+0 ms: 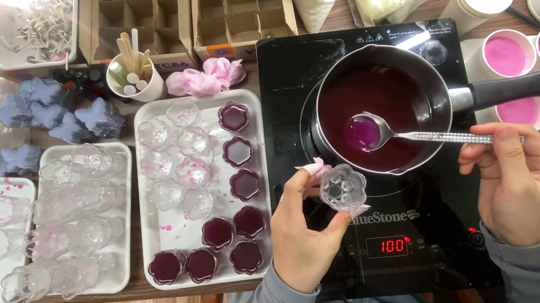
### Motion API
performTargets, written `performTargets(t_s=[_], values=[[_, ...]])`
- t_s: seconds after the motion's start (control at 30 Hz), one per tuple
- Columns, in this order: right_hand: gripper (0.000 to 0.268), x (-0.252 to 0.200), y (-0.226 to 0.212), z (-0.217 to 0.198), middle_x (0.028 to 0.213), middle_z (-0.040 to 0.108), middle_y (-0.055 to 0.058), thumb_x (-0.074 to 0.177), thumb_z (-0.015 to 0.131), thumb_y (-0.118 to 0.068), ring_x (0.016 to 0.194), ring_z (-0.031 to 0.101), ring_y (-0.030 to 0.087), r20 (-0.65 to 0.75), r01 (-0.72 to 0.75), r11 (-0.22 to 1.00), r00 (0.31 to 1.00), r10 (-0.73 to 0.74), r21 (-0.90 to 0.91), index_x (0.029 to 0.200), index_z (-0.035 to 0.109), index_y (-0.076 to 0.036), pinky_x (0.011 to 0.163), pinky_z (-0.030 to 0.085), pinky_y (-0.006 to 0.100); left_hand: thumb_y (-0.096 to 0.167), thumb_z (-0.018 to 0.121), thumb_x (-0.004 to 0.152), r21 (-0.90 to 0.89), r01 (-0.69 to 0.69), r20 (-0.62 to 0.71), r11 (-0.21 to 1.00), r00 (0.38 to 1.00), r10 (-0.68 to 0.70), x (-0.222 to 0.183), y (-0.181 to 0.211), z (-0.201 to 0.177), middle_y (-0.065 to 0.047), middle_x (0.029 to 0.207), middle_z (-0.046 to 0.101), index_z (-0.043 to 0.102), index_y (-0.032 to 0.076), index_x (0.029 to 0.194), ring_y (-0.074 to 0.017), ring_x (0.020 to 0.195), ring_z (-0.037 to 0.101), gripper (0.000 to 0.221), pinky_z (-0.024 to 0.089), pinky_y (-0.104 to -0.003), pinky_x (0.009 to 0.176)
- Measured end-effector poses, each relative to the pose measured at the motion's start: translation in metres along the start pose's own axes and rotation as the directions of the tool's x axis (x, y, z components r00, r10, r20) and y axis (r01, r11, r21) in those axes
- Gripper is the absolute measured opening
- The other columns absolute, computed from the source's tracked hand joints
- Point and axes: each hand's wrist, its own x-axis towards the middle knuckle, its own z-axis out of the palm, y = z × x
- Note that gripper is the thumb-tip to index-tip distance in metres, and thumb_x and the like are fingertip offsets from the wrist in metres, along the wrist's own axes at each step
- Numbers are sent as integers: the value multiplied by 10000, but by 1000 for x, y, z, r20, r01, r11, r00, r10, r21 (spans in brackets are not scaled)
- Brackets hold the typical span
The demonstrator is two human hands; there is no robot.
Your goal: The person holds a clear flower-shaped mold in one hand and uses a spoon to ladle hot purple wax from a pot on an induction cooker into the mold. They place filled molds onto trays and repeat the filling cycle for successive molds.
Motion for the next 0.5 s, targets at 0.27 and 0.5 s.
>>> performTargets(t_s=[0.27, 0.5], values=[[234, 4, 11, -9, 882, 667, 148, 1230, 525, -83, 782, 637, 209, 7, -76, 981, 997, 76, 179, 1155, 646, 103, 748, 532, 292, 111, 920, 763, -32, -29, -12, 999, 1000, 29, 0, -4, 0, -135, 1242, 711, 477, 7, 1348, -193, 1011, 736, 741, 601, -310, 922], [238, 7, 12, -20, 873, 654, 154, 1241, 509, -83, 758, 604, 211, 12, -60, 973, 998, 58, 221, 1112, 627, 79, 771, 522, 314, 88, 903, 764, -4, -17, -10, 1000, 1000, 17, 3, 1, -5, -145, 1251, 707, 508, -3, 1337, -205, 1013, 725, 702, 600, -312, 908]])
